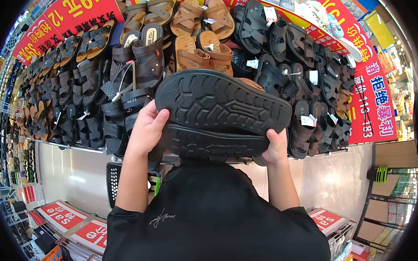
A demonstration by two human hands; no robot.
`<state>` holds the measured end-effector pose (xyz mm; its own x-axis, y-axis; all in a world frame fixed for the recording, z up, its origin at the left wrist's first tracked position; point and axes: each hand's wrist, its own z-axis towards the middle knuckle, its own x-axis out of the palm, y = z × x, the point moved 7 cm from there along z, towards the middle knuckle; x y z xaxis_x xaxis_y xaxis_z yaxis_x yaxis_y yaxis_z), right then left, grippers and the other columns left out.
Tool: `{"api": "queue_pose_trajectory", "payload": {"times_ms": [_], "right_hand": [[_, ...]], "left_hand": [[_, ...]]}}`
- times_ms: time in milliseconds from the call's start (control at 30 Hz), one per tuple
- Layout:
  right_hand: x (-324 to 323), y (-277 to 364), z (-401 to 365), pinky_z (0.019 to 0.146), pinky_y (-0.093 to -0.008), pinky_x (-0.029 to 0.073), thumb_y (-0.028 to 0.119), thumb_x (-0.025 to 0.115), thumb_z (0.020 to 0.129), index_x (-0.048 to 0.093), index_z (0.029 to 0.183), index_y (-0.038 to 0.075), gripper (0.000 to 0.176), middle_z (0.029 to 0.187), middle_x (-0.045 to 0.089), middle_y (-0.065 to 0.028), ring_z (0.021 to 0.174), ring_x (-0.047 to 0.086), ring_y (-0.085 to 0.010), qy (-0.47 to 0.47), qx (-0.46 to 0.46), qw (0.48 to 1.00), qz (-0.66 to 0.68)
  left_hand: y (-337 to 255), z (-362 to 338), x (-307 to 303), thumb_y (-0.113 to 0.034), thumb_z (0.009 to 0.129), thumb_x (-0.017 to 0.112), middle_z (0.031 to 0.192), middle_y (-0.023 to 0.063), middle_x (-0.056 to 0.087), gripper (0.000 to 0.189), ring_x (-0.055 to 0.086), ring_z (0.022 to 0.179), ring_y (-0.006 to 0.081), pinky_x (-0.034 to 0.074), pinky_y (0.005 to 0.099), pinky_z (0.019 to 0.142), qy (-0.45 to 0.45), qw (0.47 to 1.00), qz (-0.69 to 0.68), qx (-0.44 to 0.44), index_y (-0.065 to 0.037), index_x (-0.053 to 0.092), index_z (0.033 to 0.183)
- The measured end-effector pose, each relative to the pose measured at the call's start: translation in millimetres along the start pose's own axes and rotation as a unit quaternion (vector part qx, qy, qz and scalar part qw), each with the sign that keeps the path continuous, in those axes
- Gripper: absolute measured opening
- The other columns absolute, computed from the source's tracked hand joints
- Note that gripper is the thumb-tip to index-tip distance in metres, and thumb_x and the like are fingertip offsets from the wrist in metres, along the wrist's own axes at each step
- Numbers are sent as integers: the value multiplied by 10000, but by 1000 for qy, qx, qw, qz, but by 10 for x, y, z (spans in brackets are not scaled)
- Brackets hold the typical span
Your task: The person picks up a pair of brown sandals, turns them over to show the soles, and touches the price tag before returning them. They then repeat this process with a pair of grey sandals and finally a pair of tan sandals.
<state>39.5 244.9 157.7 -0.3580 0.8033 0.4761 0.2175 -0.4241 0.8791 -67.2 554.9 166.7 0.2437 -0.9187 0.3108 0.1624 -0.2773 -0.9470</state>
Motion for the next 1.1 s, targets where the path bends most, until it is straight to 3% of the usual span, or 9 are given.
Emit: {"api": "queue_pose_trajectory", "payload": {"times_ms": [67, 167, 267, 400, 567, 667, 767, 867, 1100], "right_hand": [[-52, -45, -10, 1042, -396, 495, 379, 902, 752, 469, 1408, -32, 887, 1337, 607, -143, 1204, 612, -266, 11, 24, 1000, 4], [-70, -69, 2, 1041, -398, 495, 385, 897, 756, 473, 1404, -34, 880, 1332, 610, -146, 1204, 612, -268, 30, 49, 998, -1], [-143, -63, 30, 1020, -396, 508, 333, 869, 802, 499, 1379, -24, 772, 1314, 621, -141, 1185, 621, -253, 42, 49, 998, 8], [-298, -212, -34, 1056, -414, 493, 410, 781, 872, 455, 1421, -40, 781, 1362, 596, -167, 1230, 606, -284, -28, 117, 983, 136], [-242, -109, -15, 1064, -426, 491, 429, 746, 897, 437, 1437, -40, 778, 1377, 586, -172, 1241, 601, -288, 15, 63, 997, 33], [-212, -47, 9, 1066, -427, 492, 440, 763, 879, 433, 1440, -38, 807, 1374, 587, -172, 1240, 602, -286, 46, 55, 997, 8], [-245, -60, 9, 1071, -435, 490, 460, 772, 863, 430, 1446, -33, 837, 1382, 583, -174, 1244, 600, -293, 65, 58, 996, 22], [-324, -174, -3, 1080, -453, 484, 502, 753, 863, 426, 1458, -23, 858, 1404, 573, -181, 1248, 599, -312, 60, 79, 993, 69], [-194, -305, 31, 1087, -482, 478, 583, 664, 901, 422, 1477, -2, 856, 1432, 556, -196, 1260, 592, -337, 65, 134, 980, 134]], "left_hand": [[81, -50, 29, -324, 1003, 671, 1250, 50, 697, 473, 642, 1122, 142, 490, 323, 995, 24, 998, -48, -16, 9, 600, 1330], [239, -167, 52, -355, 981, 697, 1239, 64, 701, 509, 650, 1109, 157, 498, 334, 991, 37, 977, -172, -119, 13, 605, 1322], [286, -191, 76, -386, 952, 729, 1227, 80, 706, 553, 660, 1105, 169, 511, 343, 981, 38, 978, -154, -138, 17, 610, 1312], [219, -208, 97, -397, 926, 757, 1213, 89, 710, 588, 668, 1104, 180, 522, 346, 970, 31, 983, -141, -112, 24, 608, 1308], [250, -230, 51, -403, 919, 762, 1315, 115, 657, 688, 646, 1162, 203, 513, 374, 1008, -9, 981, -137, -136, 22, 518, 1402], [310, -223, 72, -469, 894, 766, 1477, 139, 534, 884, 546, 1321, 263, 444, 416, 1103, 3, 981, -134, -138, 13, 370, 1519], [200, -202, 219, -507, 864, 783, 1490, 151, 518, 944, 528, 1343, 270, 434, 426, 1121, 47, 984, -137, -104, 17, 358, 1524], [318, -273, 271, -495, 786, 856, 1455, 133, 553, 1018, 580, 1284, 261, 473, 422, 1085, 21, 971, -207, -115, 1, 363, 1525], [761, -309, 334, -530, 793, 828, 1415, 149, 591, 960, 615, 1248, 286, 517, 441, 1053, 56, 900, -383, -200, -15, 423, 1495]]}}
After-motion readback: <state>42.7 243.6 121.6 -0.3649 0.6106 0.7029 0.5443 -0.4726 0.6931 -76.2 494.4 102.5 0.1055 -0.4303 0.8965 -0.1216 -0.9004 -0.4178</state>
